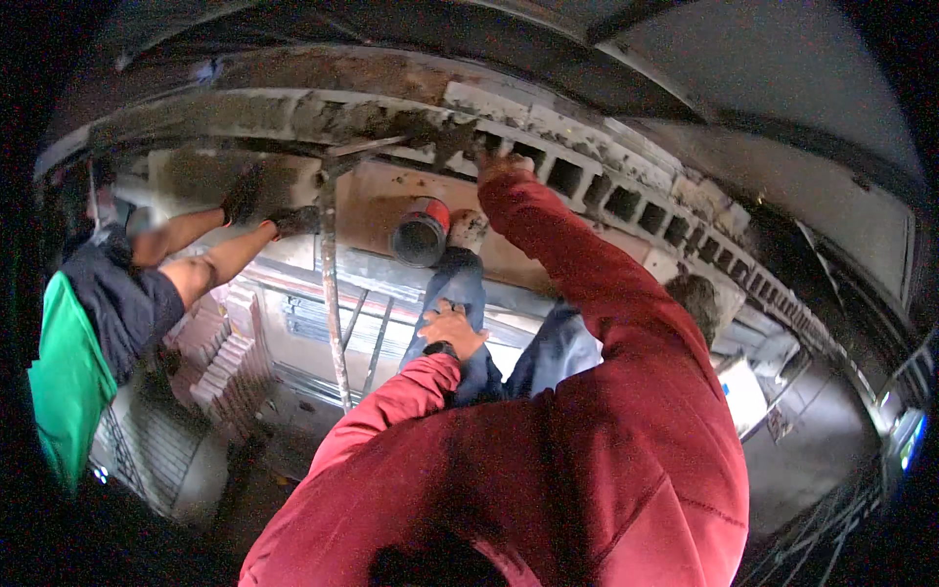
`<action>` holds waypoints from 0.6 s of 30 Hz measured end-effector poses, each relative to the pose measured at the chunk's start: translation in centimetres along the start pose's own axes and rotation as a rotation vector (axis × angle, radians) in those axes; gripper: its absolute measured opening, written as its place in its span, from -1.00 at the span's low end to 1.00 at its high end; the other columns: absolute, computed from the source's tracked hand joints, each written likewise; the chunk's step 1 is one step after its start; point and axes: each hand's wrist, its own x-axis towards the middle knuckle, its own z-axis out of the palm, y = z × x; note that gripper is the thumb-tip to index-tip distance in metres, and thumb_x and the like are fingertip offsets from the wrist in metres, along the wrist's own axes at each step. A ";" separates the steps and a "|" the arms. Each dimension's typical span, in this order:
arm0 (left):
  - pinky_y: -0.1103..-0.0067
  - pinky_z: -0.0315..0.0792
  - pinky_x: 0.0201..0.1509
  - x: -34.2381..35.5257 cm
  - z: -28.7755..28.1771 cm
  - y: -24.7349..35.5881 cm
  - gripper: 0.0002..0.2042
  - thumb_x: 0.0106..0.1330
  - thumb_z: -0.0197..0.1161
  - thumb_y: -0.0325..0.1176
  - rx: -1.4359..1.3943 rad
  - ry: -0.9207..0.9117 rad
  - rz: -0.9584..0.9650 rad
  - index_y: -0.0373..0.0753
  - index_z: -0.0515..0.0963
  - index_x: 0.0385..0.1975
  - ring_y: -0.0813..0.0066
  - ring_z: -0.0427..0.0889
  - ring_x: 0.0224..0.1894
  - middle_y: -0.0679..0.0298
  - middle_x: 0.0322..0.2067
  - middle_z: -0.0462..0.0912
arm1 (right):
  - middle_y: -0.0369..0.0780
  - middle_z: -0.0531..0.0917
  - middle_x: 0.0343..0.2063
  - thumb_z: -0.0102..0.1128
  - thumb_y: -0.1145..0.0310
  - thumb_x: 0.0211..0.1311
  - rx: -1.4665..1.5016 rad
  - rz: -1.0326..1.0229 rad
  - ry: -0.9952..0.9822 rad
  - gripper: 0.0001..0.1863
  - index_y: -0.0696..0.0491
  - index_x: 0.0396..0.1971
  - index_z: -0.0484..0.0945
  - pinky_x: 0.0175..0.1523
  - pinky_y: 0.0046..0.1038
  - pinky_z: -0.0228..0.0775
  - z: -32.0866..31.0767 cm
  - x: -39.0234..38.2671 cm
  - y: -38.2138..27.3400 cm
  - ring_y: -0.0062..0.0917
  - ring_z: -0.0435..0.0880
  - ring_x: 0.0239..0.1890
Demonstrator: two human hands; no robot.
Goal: The person scoops wet cement from a pile on a board using a trowel and applies it to the gaps between hollow blocks on a wall. The person repeatedly mixes the cement and fills the joints, occasionally pouring water from a red can into the pile to adjust the consistency.
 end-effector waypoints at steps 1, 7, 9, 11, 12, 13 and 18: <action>-0.17 0.18 0.10 -0.1 0.4 0.4 -0.14 0.02 0.20 0.24 -0.001 -0.017 -0.012 -0.21 0.19 0.25 -0.28 0.07 0.25 0.04 0.33 -0.03 | -0.13 0.25 0.23 -0.26 0.16 0.35 -0.011 0.011 -0.137 -0.48 -0.07 0.29 0.11 0.16 -0.16 0.21 0.2 0.5 -0.1 -0.18 0.36 0.16; 0.22 0.20 0.25 3.0 2.0 0.9 -0.13 0.01 0.15 0.27 0.134 0.108 0.085 -0.31 0.24 0.21 -0.08 0.18 0.26 -0.01 0.24 0.21 | 0.06 0.59 -0.29 -0.09 0.26 0.15 0.043 -0.208 0.425 -0.61 0.18 -0.09 0.46 -0.14 -0.09 0.41 7.4 -9.5 3.9 -0.09 0.59 -0.24; 0.29 0.11 0.31 0.5 -0.2 4.8 -0.15 0.03 0.13 0.26 0.164 0.109 0.131 -0.35 0.28 0.18 -0.08 0.18 0.27 -0.10 0.21 0.24 | -0.03 0.62 -0.37 -0.02 0.22 0.15 0.587 0.176 0.574 -0.67 0.02 -0.11 0.48 -0.17 -0.12 0.43 11.0 -13.7 5.7 -0.09 0.60 -0.29; 0.28 0.07 0.33 3.0 1.5 4.9 -0.17 0.05 0.12 0.24 0.269 0.164 0.129 -0.36 0.27 0.18 -0.05 0.17 0.28 -0.12 0.22 0.23 | -0.03 0.61 -0.36 0.04 0.22 0.11 0.862 0.137 0.328 -0.64 0.01 -0.09 0.45 -0.21 -0.13 0.45 11.1 -21.4 9.8 -0.10 0.60 -0.31; 0.26 0.10 0.31 4.5 2.1 5.2 -0.18 0.06 0.11 0.24 0.372 0.144 0.182 -0.33 0.28 0.18 -0.08 0.18 0.27 -0.14 0.22 0.20 | -0.02 0.61 -0.36 0.07 0.23 0.07 0.930 0.156 0.351 -0.61 0.03 -0.08 0.43 -0.23 -0.13 0.46 14.5 -22.9 11.5 -0.10 0.61 -0.32; 0.27 0.09 0.32 4.1 1.6 6.4 -0.19 0.05 0.13 0.22 0.363 0.149 0.163 -0.33 0.28 0.18 -0.05 0.16 0.28 -0.12 0.22 0.22 | -0.02 0.61 -0.35 0.07 0.23 0.06 1.062 0.217 0.276 -0.59 0.03 -0.06 0.42 -0.20 -0.14 0.45 14.1 -25.9 14.0 -0.11 0.60 -0.29; 0.29 0.09 0.31 2.4 2.1 14.7 -0.24 0.04 0.25 0.01 0.431 0.414 0.414 -0.36 0.24 0.19 0.02 0.18 0.27 -0.11 0.19 0.25 | 0.00 0.60 -0.30 0.07 0.22 0.05 1.427 0.428 0.422 -0.59 0.01 -0.06 0.44 -0.08 -0.18 0.40 28.0 -34.6 21.6 -0.12 0.58 -0.18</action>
